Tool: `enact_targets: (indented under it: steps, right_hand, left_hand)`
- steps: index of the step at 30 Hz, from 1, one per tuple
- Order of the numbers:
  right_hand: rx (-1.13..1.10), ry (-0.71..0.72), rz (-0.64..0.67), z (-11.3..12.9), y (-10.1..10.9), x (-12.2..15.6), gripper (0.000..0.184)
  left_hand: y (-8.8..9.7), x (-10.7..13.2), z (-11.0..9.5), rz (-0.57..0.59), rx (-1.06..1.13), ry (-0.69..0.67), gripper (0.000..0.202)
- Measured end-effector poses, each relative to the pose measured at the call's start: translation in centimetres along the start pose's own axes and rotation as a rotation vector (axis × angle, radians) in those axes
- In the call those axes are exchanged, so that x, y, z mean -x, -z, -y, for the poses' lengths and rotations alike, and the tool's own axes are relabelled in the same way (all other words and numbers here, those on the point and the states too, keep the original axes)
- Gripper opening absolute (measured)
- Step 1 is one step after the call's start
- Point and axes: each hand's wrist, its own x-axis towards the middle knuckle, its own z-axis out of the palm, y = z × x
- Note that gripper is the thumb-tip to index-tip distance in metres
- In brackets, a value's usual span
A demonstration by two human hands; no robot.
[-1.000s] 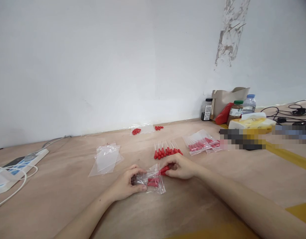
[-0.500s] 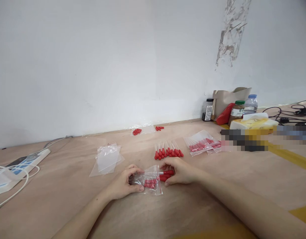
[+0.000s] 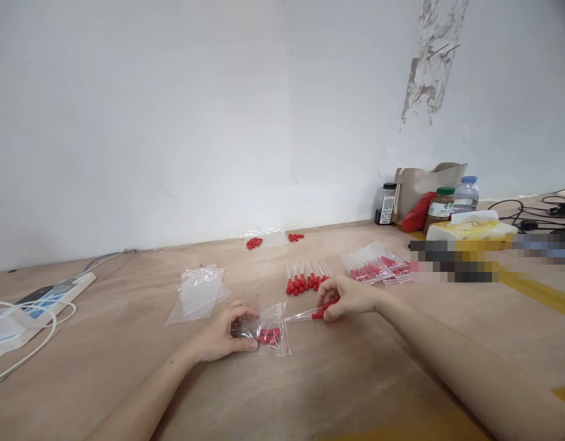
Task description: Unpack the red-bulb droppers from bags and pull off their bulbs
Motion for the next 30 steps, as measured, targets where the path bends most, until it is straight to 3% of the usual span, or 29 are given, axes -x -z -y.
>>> enact_targets:
  steps: [6, 10, 12, 15, 17, 24, 28, 30]
  right_hand:
    - [-0.440, -0.353, 0.025, 0.2, 2.8, 0.6, 0.016]
    - [-0.509, -0.375, 0.014, -0.4, 3.2, 0.4, 0.021]
    - [-0.449, -0.354, 0.007, -0.8, 2.6, 0.1, 0.021]
    - [-0.305, -0.311, -0.012, -1.0, 1.4, -0.3, 0.020]
    - [-0.215, -0.306, -0.021, -0.7, 0.7, -0.3, 0.020]
    - [0.022, -0.350, 0.013, 0.9, -0.4, 0.2, 0.018]
    - [0.058, -0.341, 0.067, 1.0, -0.1, 0.5, 0.020]
    - [0.030, -0.327, 0.070, 1.1, 0.6, 0.8, 0.023]
  left_hand:
    - [0.7, 0.1, 0.1, -0.019, -0.032, 0.024, 0.049]
    - [-0.2, -0.1, -1.8, -0.276, -0.133, -0.092, 0.035]
    - [-1.6, -0.4, -3.9, -0.318, -0.184, -0.197, 0.035]
    - [-4.1, -1.1, -7.1, -0.148, -0.268, -0.427, 0.036]
    - [-5.3, -1.8, -8.5, -0.049, -0.302, -0.503, 0.028]
    - [-5.4, -2.2, -9.4, -0.018, -0.297, -0.349, 0.027]
    - [-5.8, -1.7, -10.1, 0.015, -0.259, -0.329, 0.050]
    - [-6.2, -1.6, -10.6, 0.026, -0.252, -0.324, 0.049]
